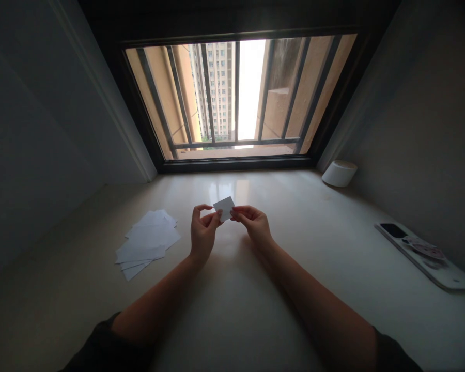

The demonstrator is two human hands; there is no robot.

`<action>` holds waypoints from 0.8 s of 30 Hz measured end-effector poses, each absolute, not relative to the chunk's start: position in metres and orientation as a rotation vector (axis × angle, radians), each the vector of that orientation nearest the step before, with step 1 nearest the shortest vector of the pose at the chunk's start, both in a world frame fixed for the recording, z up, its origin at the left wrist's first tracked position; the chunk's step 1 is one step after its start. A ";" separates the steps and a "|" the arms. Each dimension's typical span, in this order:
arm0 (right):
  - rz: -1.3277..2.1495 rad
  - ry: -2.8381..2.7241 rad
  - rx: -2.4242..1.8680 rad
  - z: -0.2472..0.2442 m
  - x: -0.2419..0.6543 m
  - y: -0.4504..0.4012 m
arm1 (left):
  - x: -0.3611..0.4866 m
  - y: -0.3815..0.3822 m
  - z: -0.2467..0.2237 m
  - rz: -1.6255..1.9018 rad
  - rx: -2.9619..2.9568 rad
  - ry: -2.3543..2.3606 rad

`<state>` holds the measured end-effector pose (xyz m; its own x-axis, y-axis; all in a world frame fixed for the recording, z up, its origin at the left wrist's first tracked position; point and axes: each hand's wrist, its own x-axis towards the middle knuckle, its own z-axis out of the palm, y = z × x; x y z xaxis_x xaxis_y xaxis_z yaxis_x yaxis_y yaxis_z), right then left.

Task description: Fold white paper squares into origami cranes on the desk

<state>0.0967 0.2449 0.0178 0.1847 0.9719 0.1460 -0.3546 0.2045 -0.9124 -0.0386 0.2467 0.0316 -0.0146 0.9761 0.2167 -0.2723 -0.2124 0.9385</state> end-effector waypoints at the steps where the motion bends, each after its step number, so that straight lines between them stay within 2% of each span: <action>1: 1.118 -0.912 -0.881 0.018 0.097 0.245 | -0.039 0.246 0.032 1.458 1.170 0.869; 24: 1.006 -0.994 -0.935 0.018 0.099 0.245 | -0.039 0.252 0.027 1.306 1.068 0.903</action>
